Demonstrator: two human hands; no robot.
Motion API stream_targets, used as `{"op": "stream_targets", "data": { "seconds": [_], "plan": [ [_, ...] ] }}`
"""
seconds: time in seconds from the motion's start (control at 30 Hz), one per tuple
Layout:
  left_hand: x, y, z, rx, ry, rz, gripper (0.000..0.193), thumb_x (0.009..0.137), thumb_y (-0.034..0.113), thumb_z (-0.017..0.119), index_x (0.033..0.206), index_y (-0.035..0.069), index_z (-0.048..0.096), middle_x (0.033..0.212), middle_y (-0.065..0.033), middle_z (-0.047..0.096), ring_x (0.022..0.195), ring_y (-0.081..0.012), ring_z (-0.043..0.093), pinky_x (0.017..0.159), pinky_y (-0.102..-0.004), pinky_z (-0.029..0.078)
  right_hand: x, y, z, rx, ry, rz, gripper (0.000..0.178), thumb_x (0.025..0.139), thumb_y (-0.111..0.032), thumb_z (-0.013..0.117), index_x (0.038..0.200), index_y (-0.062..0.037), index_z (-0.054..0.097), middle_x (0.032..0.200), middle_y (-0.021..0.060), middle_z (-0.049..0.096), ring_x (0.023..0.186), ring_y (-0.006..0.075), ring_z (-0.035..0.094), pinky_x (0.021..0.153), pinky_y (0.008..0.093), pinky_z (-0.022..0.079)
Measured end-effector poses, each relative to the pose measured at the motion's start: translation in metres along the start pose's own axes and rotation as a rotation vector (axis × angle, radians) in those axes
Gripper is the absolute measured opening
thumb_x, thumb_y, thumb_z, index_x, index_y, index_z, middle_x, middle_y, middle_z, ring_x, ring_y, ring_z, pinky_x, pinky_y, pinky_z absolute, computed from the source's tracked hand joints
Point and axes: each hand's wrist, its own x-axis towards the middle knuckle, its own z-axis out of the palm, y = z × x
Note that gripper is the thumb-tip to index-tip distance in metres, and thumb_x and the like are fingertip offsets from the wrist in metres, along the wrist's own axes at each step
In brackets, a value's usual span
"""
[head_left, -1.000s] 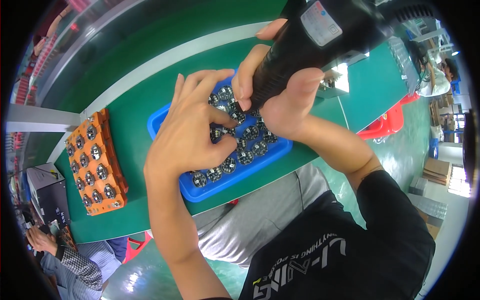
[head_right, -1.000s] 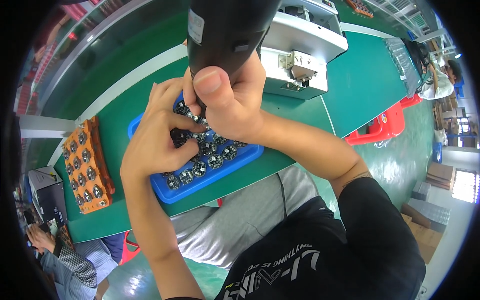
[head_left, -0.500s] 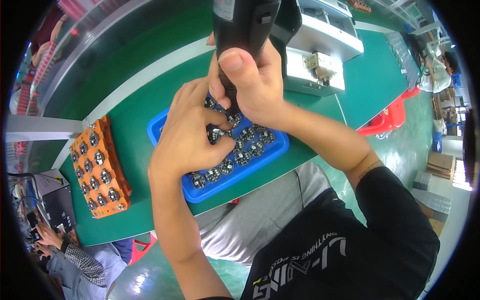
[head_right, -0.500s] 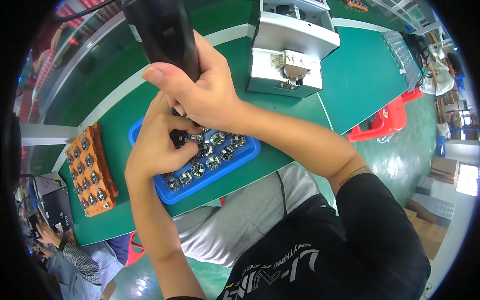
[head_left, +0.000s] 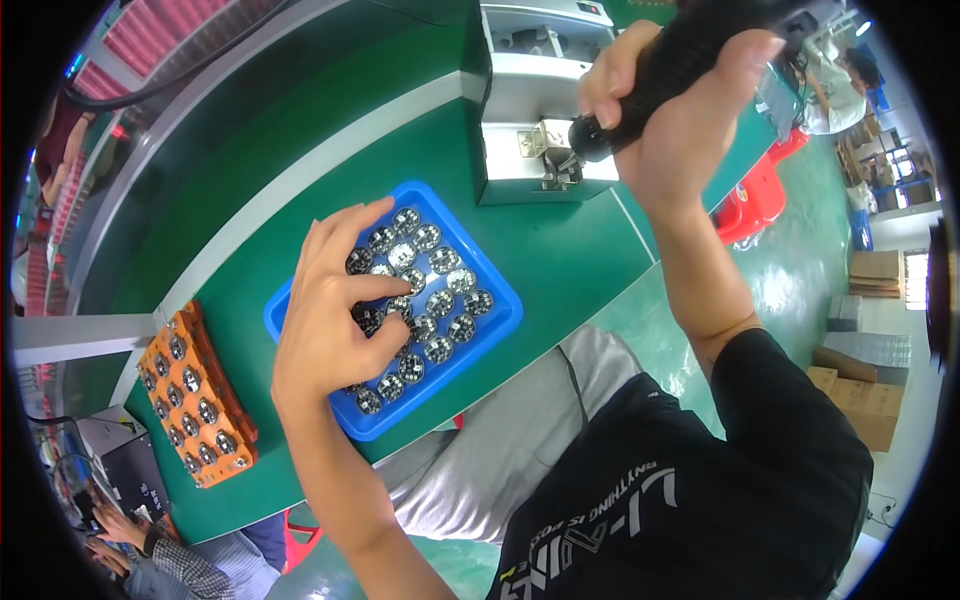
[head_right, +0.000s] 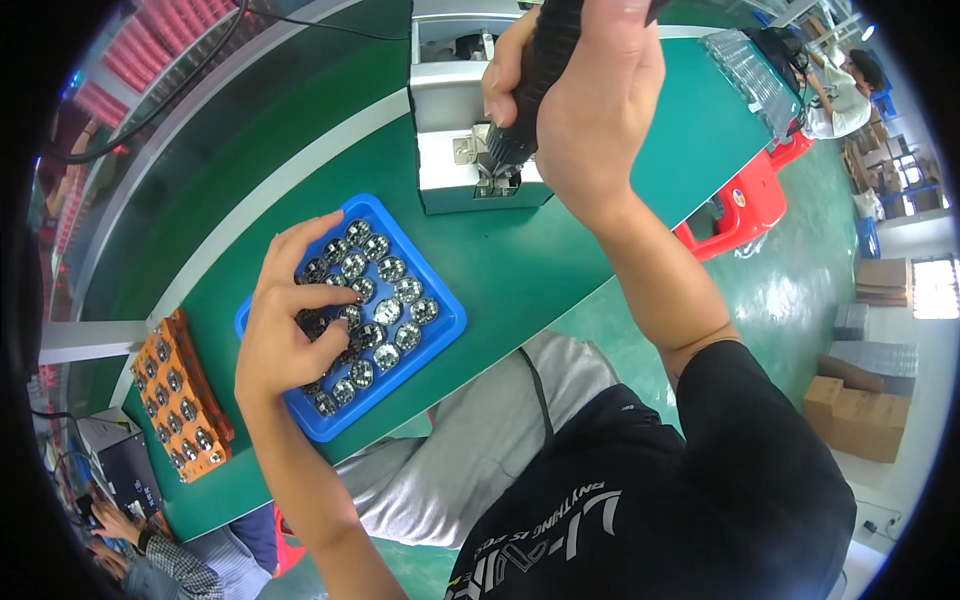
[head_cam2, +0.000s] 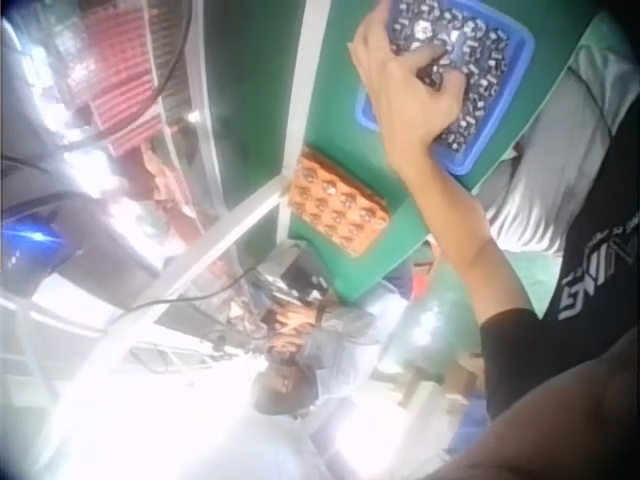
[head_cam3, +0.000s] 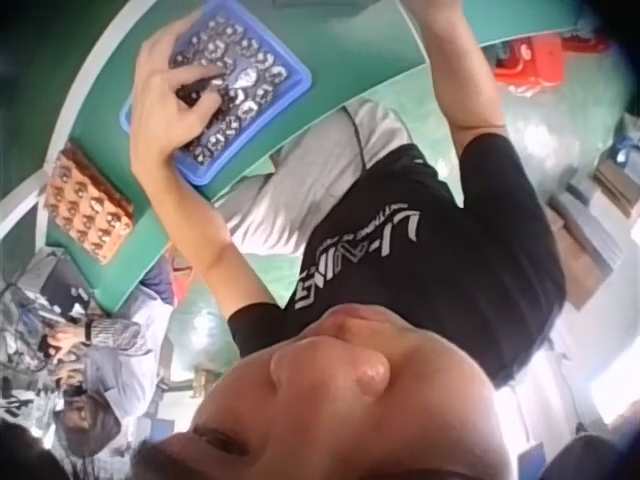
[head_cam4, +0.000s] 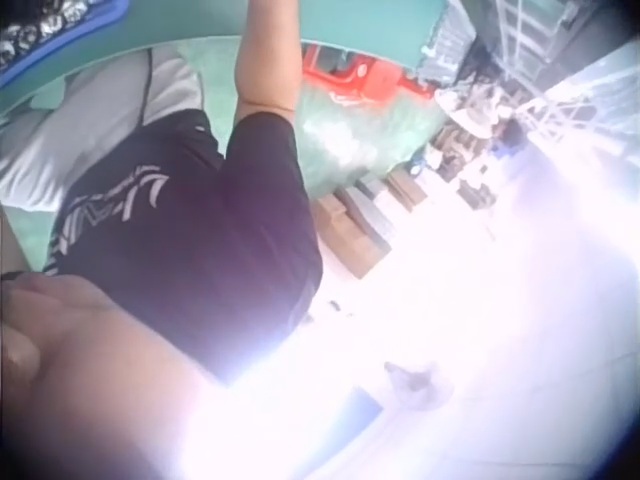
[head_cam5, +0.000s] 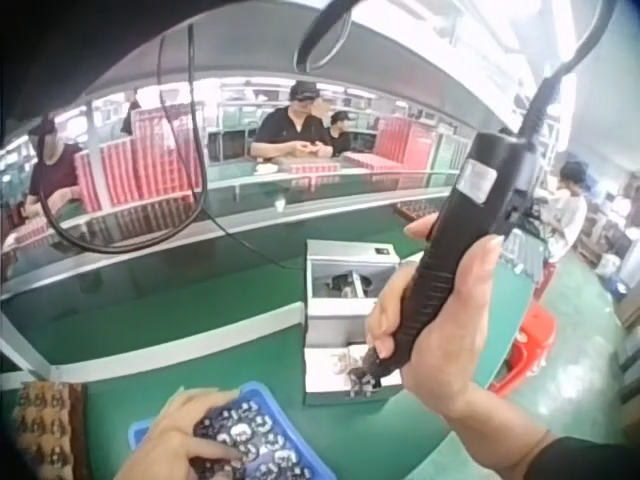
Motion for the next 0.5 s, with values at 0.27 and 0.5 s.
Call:
{"op": "stream_targets", "data": {
  "seconds": [0.27,0.5],
  "plan": [
    [-0.002,0.000,-0.003,-0.006,-0.011,0.019,0.036,0.055,0.007,0.066,0.087,0.002,0.082,0.144,-0.0195,0.059,0.132,-0.0424,0.053,0.114,-0.0574,0.038,-0.007,0.010,-0.013,-0.228,-0.114,-0.008,0.074,0.102,-0.074,0.033,0.121,-0.0042,0.044,0.054,0.0070,0.051,0.040,0.0153,0.048,0.042,0.0274,0.041],
    [-0.004,-0.006,-0.010,-0.082,0.017,-0.064,0.035,0.057,0.006,0.064,0.087,0.000,0.081,0.143,-0.0208,0.059,0.126,-0.0425,0.057,0.115,-0.0527,0.039,-0.005,0.016,-0.005,0.148,-0.185,0.055,0.079,0.098,-0.082,0.027,0.122,-0.0080,0.042,0.052,0.0063,0.047,0.038,0.0177,0.045,0.042,0.0317,0.041]
  ]
}}
